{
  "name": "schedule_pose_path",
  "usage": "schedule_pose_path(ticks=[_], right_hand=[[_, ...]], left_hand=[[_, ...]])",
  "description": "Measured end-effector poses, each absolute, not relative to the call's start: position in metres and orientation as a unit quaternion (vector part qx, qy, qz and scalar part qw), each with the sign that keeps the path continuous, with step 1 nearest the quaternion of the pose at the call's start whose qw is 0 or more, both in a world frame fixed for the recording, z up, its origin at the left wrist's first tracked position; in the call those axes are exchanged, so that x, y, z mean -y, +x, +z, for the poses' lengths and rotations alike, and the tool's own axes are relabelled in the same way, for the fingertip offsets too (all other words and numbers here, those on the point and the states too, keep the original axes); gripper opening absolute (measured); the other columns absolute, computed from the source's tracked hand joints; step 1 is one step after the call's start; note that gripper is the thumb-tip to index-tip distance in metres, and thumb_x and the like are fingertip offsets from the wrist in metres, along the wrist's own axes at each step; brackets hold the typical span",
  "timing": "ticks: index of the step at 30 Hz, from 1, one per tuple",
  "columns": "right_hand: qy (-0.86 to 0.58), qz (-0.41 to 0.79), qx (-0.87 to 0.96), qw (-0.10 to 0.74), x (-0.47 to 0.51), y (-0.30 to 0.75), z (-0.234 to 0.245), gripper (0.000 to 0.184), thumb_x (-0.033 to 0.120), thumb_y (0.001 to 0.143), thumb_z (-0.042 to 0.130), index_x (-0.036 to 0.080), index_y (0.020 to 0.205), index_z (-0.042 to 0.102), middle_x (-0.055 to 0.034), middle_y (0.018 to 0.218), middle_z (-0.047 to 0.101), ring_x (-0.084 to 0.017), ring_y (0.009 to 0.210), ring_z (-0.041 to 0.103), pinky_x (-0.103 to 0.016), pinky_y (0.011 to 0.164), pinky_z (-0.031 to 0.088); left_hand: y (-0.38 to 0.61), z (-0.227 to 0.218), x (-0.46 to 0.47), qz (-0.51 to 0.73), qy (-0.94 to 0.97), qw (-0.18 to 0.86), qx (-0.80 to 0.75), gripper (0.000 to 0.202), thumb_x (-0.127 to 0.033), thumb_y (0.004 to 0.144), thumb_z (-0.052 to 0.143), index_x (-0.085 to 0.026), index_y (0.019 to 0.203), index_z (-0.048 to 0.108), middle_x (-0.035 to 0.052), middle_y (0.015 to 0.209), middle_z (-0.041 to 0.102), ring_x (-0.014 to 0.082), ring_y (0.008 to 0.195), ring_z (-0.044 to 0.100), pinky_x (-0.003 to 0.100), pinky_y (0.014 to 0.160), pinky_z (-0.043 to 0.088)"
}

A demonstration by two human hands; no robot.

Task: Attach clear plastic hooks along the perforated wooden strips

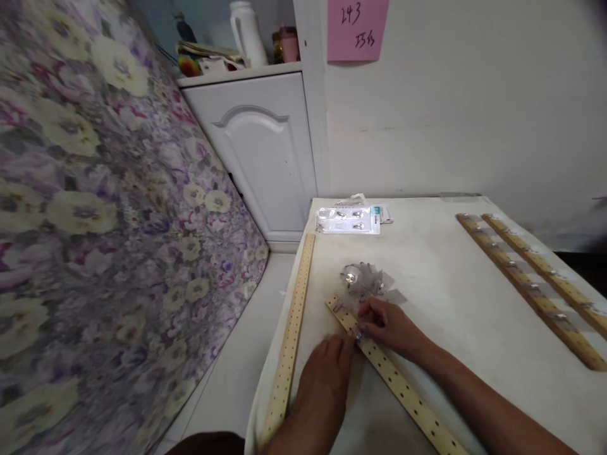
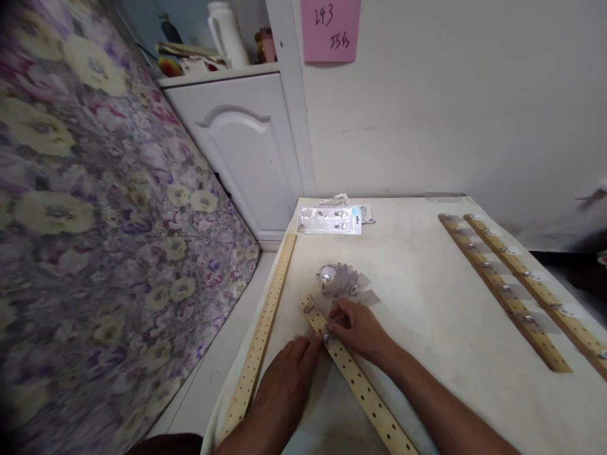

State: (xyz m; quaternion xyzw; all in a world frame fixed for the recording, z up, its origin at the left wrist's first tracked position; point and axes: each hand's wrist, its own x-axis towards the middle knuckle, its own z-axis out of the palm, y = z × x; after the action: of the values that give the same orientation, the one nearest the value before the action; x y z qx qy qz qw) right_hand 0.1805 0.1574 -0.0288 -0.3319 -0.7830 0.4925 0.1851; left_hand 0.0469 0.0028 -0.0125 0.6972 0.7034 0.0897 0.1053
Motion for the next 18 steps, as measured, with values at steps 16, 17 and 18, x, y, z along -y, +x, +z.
schedule_pose_path(ticks=[16,17,18], right_hand=[[-0.354,0.304,0.838,0.283,-0.162,0.196,-0.005,0.013,0.024,0.082,0.051,0.022,0.089,0.061,-0.0011,0.077,0.063,-0.016,0.065,0.055,-0.029,0.062,0.042],[-0.362,0.289,0.834,0.301,-0.165,0.199,-0.004,0.012,0.024,0.082,0.05,0.022,0.088,0.061,-0.0014,0.077,0.062,-0.016,0.065,0.054,-0.029,0.062,0.042],[-0.37,0.282,0.828,0.315,-0.17,0.203,-0.005,0.012,0.024,0.082,0.05,0.022,0.086,0.06,-0.0016,0.076,0.061,-0.016,0.065,0.054,-0.028,0.061,0.042]], left_hand=[[0.04,0.011,-0.003,0.179,0.641,0.177,-0.725,0.024,-0.022,0.093,0.031,-0.021,0.103,0.053,0.0034,0.091,0.057,0.018,0.085,0.055,0.03,0.073,0.044],[0.041,0.012,-0.002,0.178,0.639,0.177,-0.727,0.022,-0.023,0.093,0.032,-0.021,0.096,0.054,0.0023,0.087,0.058,0.0171,0.081,0.055,0.028,0.07,0.043],[0.044,0.014,-0.002,0.172,0.641,0.179,-0.727,0.02,-0.023,0.092,0.033,-0.021,0.09,0.054,0.0013,0.084,0.058,0.0162,0.078,0.055,0.027,0.067,0.041]])
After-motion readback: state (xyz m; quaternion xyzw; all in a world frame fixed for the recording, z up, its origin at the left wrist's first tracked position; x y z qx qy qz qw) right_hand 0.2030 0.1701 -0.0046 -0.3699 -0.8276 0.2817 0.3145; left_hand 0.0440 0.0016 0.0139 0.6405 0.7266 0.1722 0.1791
